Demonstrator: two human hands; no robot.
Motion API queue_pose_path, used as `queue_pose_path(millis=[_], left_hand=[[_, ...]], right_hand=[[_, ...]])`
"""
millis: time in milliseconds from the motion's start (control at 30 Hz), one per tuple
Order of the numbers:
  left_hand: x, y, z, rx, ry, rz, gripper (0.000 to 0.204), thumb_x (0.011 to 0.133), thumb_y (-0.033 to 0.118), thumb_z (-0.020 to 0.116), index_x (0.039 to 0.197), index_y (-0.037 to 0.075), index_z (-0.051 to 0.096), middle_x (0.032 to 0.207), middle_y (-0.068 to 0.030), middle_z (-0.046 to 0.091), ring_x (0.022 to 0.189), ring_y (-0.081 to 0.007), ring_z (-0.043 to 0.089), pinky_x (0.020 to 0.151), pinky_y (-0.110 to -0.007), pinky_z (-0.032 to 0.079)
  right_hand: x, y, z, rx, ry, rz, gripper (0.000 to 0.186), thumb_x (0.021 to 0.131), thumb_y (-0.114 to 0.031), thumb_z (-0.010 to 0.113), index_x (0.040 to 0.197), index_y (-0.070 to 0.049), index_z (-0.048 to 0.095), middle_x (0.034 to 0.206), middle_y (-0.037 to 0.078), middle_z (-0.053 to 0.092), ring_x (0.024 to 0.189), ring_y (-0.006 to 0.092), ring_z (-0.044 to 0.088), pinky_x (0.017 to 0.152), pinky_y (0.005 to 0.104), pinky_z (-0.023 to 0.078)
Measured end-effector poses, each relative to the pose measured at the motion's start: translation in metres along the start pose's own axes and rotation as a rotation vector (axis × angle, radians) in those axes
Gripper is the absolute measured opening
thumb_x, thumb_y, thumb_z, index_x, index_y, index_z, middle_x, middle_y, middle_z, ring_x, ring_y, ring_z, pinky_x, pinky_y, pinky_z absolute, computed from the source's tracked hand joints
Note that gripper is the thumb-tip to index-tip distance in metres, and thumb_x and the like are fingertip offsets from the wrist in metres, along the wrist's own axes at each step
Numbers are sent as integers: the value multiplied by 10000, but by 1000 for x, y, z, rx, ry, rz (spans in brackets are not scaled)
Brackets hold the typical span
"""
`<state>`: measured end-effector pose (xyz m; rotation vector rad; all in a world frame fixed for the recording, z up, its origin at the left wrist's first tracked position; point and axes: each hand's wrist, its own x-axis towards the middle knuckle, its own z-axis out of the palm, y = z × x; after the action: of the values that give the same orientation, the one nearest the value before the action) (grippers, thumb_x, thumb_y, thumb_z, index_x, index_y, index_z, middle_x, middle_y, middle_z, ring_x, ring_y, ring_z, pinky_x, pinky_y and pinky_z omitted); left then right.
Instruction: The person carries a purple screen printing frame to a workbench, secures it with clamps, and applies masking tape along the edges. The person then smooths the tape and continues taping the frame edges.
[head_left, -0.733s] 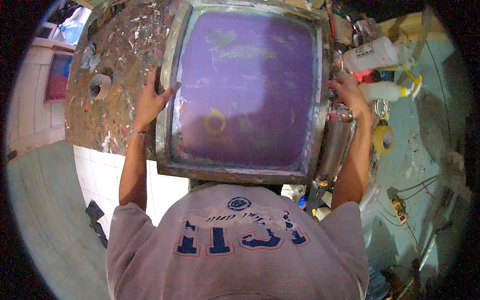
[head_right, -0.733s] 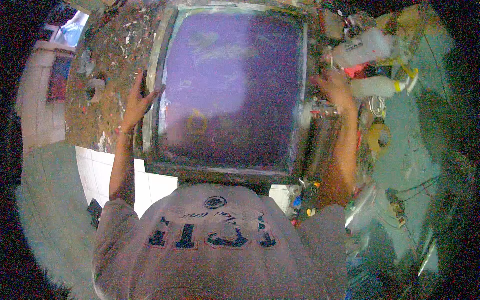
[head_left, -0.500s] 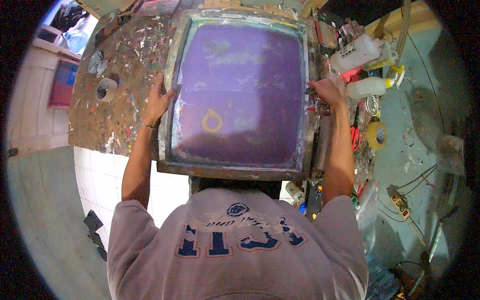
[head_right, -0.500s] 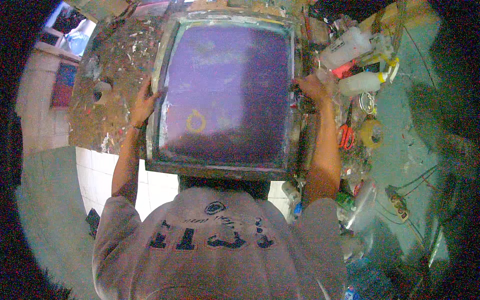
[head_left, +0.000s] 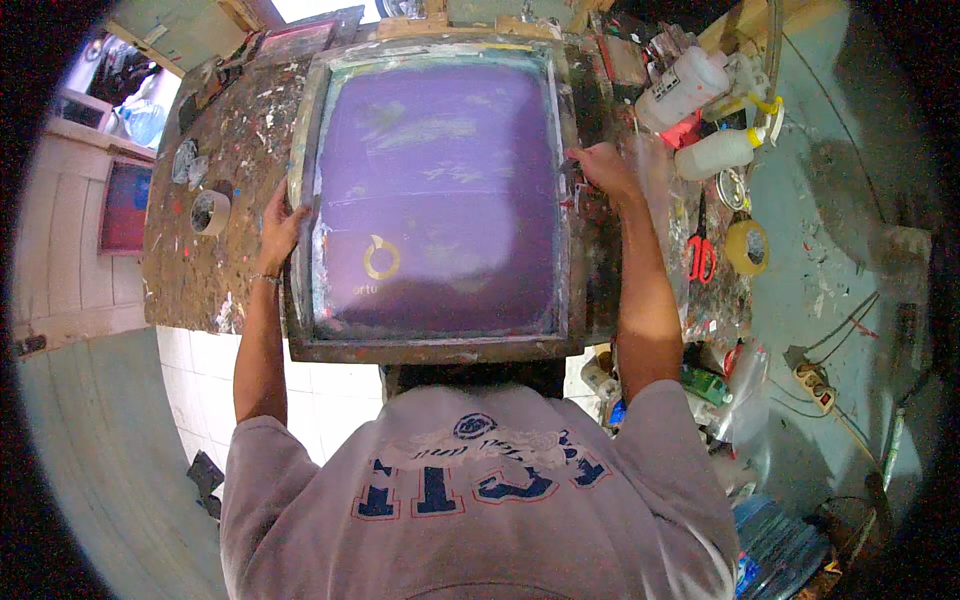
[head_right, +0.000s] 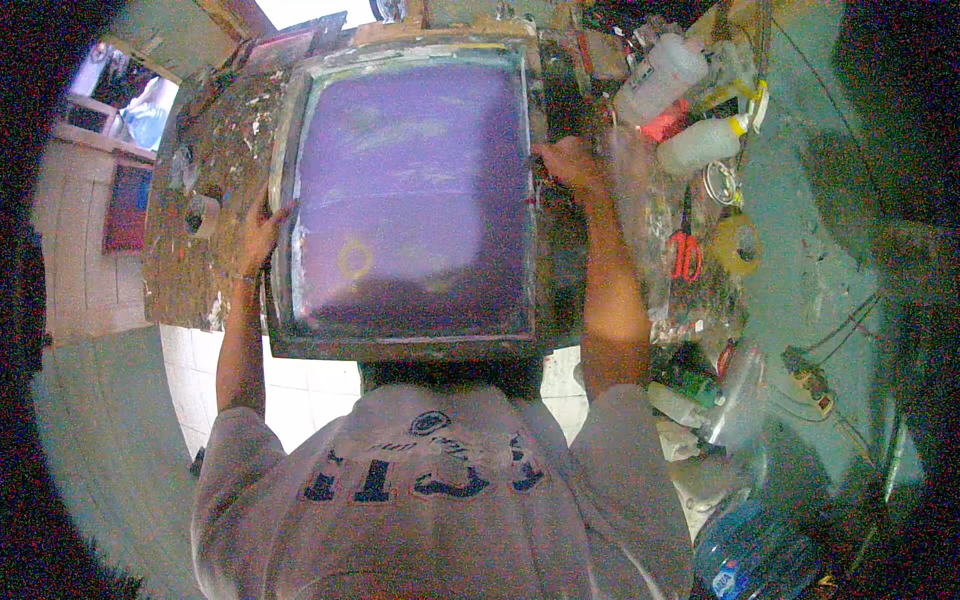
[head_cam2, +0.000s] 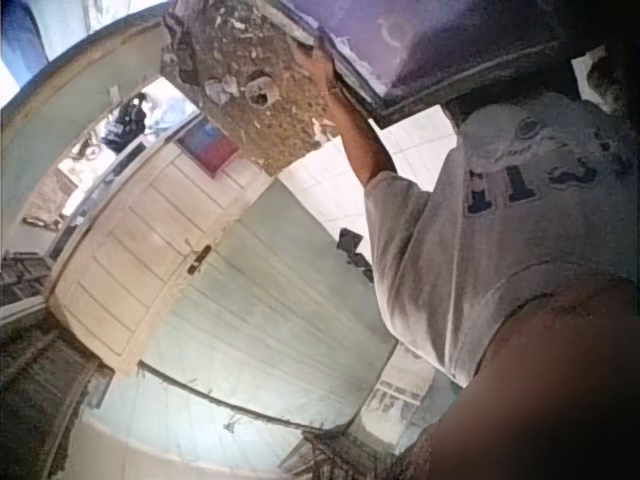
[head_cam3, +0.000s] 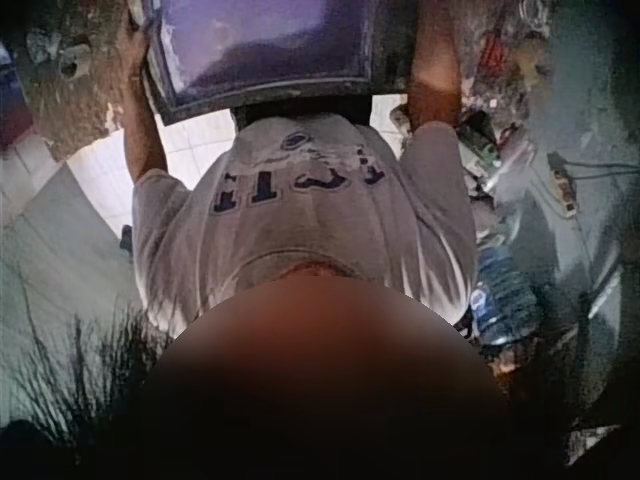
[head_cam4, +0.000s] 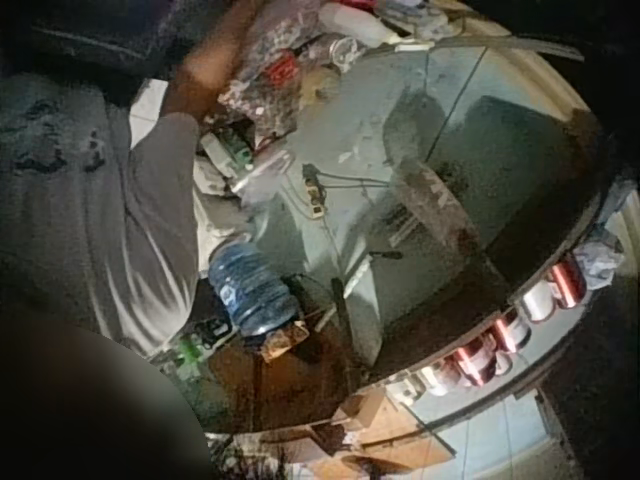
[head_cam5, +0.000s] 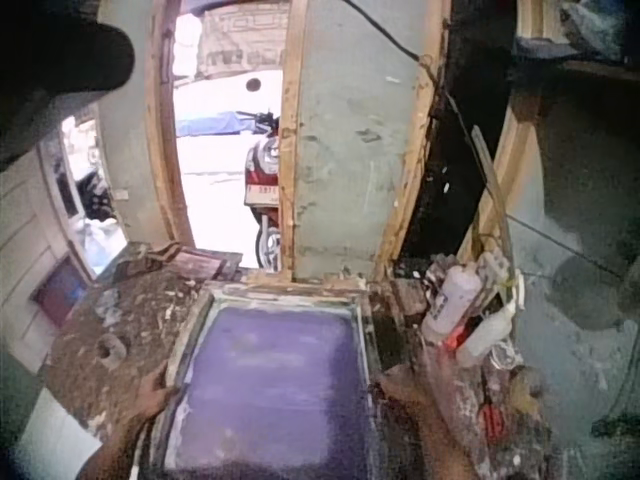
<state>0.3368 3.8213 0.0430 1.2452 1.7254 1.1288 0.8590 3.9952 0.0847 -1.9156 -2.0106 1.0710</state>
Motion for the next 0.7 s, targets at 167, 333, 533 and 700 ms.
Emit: queue_pose_path(millis=[167,333,533,700], left_hand=[[-5,6,-2,90,17,6,707,813,22,633,1452,-37,336,1353,-120,514,1196,-171,502,1016,-287,387],[2,-15,-7,-24,-44,52,730,812,46,648,1457,-37,318,1356,-147,521,1221,-190,500,1055,-305,362],[2,-1,1,15,-64,112,719,844,127,665,1446,-56,317,1351,-159,529,1196,-216,531,1040,-324,388],[6,8,-14,474,155,266,764,846,280,700,1433,-47,336,1370,-237,507,1248,-300,524,1053,-361,390]], right_hand=[[-7,-11,7,46,48,13,548,861,-526,616,693,-11,701,631,105,654,601,265,641,615,411,485],[13,9,19,48,95,-10,568,869,-512,614,664,15,676,627,116,647,593,257,632,619,431,481],[12,10,16,55,100,-56,439,897,-406,627,748,5,676,632,77,624,551,198,582,558,372,452],[-19,-28,11,99,319,-128,289,918,-307,638,938,-24,688,672,19,614,532,112,541,504,314,423]])
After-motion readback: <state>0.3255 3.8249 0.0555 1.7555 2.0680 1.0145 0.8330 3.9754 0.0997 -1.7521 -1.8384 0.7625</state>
